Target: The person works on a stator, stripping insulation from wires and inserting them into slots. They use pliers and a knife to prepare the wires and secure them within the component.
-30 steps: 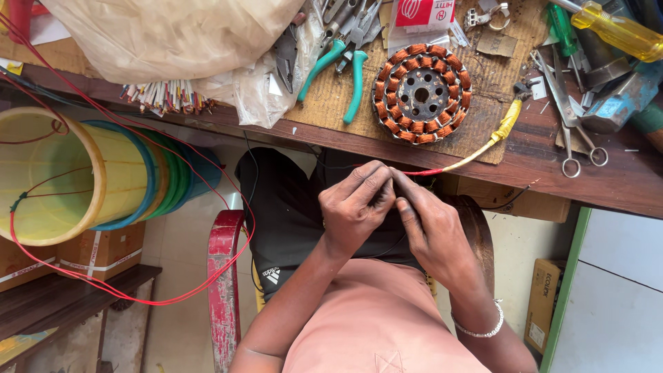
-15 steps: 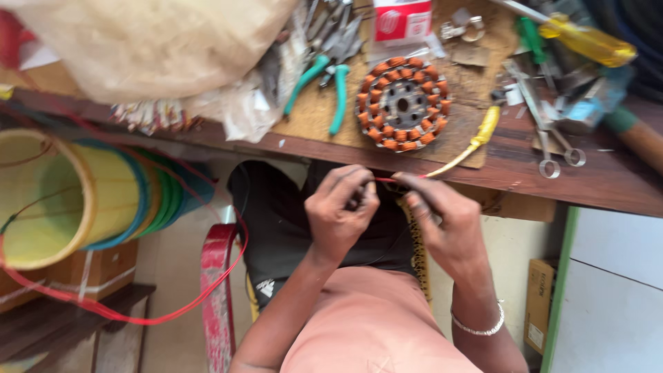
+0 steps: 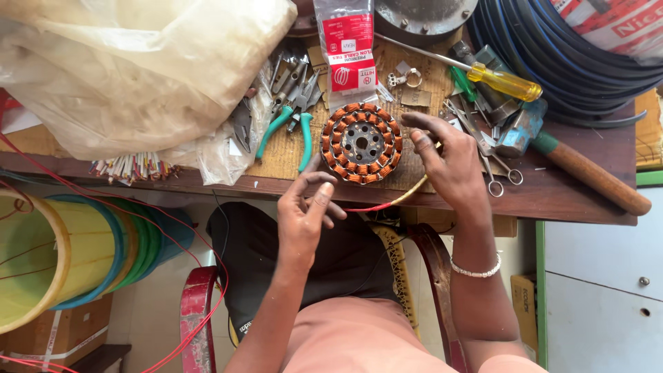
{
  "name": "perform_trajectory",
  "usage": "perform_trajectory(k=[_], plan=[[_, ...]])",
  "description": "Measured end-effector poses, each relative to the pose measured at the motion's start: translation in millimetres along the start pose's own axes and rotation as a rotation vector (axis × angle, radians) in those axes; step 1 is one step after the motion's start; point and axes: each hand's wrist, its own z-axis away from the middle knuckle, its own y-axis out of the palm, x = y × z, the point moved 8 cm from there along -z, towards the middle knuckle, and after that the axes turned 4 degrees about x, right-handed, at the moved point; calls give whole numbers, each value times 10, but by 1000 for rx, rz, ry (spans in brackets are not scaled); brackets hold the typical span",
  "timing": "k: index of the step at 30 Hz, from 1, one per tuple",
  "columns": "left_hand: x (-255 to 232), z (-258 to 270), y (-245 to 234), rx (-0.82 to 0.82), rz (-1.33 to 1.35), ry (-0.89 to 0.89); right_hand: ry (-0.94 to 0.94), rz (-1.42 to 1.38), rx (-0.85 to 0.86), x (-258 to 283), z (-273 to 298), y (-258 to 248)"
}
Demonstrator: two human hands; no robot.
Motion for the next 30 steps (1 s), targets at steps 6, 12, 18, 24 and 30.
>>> perform_trajectory(k=[6,12,18,24,30], plan=[[22,-147,-120,-12,94,-23,177,-87,34,-247,-118,187],[-92,-261,-65,19,55,-13,43,42,-9,11,102,45],[-538,251,443,39,-483,455,-90,-120,61,178,167,-18],[-348,287,913,425,-579,291,51,-20,173,105,-22,197],[-557,128,1044,413,-704,476,-119,95,-33,66,14,104]])
